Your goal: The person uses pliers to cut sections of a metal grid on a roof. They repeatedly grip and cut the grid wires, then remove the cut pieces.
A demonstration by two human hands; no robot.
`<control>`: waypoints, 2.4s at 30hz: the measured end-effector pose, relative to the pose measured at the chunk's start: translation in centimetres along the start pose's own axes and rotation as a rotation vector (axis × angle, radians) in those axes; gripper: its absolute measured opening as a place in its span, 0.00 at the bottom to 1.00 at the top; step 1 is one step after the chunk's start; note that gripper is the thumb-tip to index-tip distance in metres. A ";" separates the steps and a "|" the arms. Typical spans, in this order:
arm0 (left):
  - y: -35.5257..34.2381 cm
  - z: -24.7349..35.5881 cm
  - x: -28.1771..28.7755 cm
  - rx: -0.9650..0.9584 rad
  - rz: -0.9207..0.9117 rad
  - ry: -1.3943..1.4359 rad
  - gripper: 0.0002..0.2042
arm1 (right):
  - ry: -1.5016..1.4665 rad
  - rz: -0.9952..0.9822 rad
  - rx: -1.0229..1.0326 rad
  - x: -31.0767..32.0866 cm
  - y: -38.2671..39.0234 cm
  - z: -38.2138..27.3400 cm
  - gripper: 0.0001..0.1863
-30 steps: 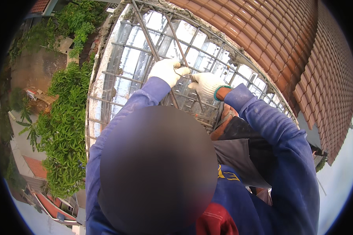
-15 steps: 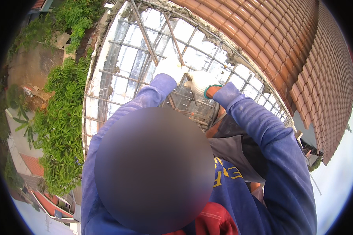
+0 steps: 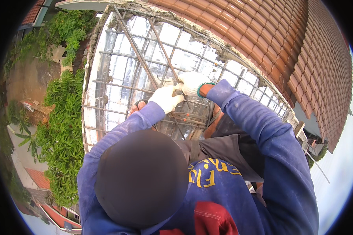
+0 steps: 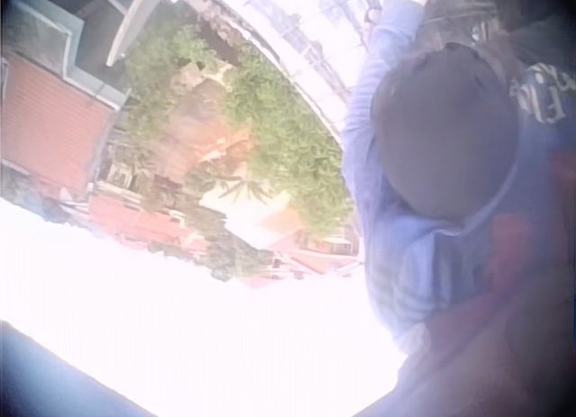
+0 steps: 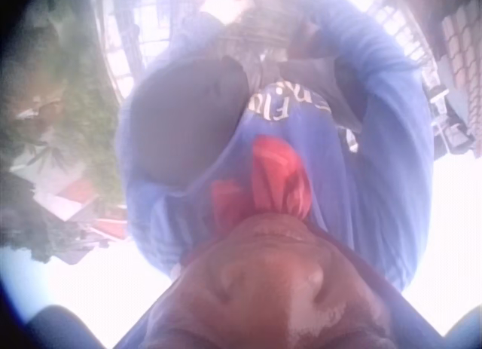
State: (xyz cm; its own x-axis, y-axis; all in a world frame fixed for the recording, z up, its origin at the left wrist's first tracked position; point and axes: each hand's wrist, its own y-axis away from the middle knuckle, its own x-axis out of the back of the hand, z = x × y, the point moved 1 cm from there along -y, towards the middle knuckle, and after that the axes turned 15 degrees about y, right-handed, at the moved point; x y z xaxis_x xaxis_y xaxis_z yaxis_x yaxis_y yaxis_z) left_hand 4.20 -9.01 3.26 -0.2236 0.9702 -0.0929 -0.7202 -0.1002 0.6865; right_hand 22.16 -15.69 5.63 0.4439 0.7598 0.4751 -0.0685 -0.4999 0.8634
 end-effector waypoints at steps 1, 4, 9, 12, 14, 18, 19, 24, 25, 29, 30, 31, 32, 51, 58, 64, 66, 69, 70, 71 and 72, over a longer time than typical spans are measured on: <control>0.1 0.1 -0.3 0.032 0.030 0.081 0.20 | -0.018 0.001 0.005 0.1 0.1 0.1 0.27; -0.7 0.2 -1.0 0.141 -0.013 0.297 0.19 | -0.031 0.015 0.034 0.0 0.4 0.3 0.28; -1.8 0.1 -1.2 -0.145 0.035 -0.029 0.21 | -0.050 0.154 0.015 0.7 2.1 0.2 0.29; -2.1 -0.1 -1.4 -0.139 0.121 -0.274 0.22 | -0.107 0.257 -0.071 3.2 4.8 2.7 0.29; -2.4 -0.2 -1.7 -0.056 0.086 -0.226 0.22 | 0.031 0.409 0.016 5.4 7.4 6.2 0.23; -3.0 -0.4 -2.1 -0.119 0.020 -0.229 0.25 | 0.406 0.371 0.079 4.4 11.5 11.6 0.13; -3.1 -0.5 -2.1 -0.130 0.005 -0.229 0.24 | 0.495 0.320 0.068 2.9 11.9 12.0 0.12; -4.0 -0.7 -2.2 -0.130 -0.019 -0.373 0.21 | 0.431 0.410 -0.007 -4.2 9.3 11.3 0.11; -4.2 -0.7 -2.2 -0.064 -0.020 -0.322 0.20 | 0.506 0.417 -0.021 -5.2 8.1 10.6 0.11; -4.0 -0.2 -2.1 -0.036 -0.026 -0.304 0.21 | 0.703 0.354 -0.090 -7.9 4.4 7.1 0.09; -3.8 0.1 -2.0 -0.075 -0.018 -0.332 0.22 | 0.724 0.312 -0.090 -8.3 4.0 6.2 0.09; -3.4 0.4 -1.9 -0.158 -0.005 -0.382 0.23 | 0.745 0.265 -0.092 -8.6 3.8 5.5 0.10; -3.1 0.7 -1.8 -0.177 0.013 -0.446 0.23 | 0.786 0.375 -0.034 -8.7 3.9 5.0 0.07; -1.5 -0.9 -2.1 0.486 -0.143 0.381 0.42 | 0.114 0.214 0.269 -10.4 2.5 7.9 0.16; -2.8 -2.9 -2.6 0.411 -0.124 0.452 0.33 | -0.117 0.147 0.150 -9.4 2.8 6.5 0.18; -3.5 -4.8 -2.9 0.267 -0.071 0.337 0.25 | -0.321 0.075 -0.016 -8.3 4.2 3.9 0.21; -3.7 -4.9 -3.1 0.146 -0.110 0.193 0.24 | -0.383 0.020 -0.039 -7.8 4.9 3.2 0.23; -4.0 -4.9 -3.5 0.053 -0.132 0.133 0.23 | -0.203 0.034 0.004 -6.9 6.0 2.3 0.28; -4.0 -5.1 -3.6 0.184 -0.099 0.280 0.23 | -0.195 0.011 -0.012 -6.6 6.2 2.0 0.33; -4.0 -5.3 -3.9 0.308 -0.078 0.469 0.23 | -0.211 -0.006 -0.053 -6.5 6.4 1.7 0.34; -4.2 -5.4 -4.0 0.300 -0.091 0.417 0.23 | -0.230 -0.014 -0.092 -6.6 6.7 1.1 0.35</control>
State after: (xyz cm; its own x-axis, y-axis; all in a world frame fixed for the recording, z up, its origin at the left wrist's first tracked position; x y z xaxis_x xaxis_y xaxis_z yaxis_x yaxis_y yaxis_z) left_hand 4.56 -13.62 -3.20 -0.4555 0.7960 -0.3986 -0.5426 0.1068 0.8332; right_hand 19.81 -24.48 8.06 0.6361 0.6465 0.4212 -0.1377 -0.4420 0.8864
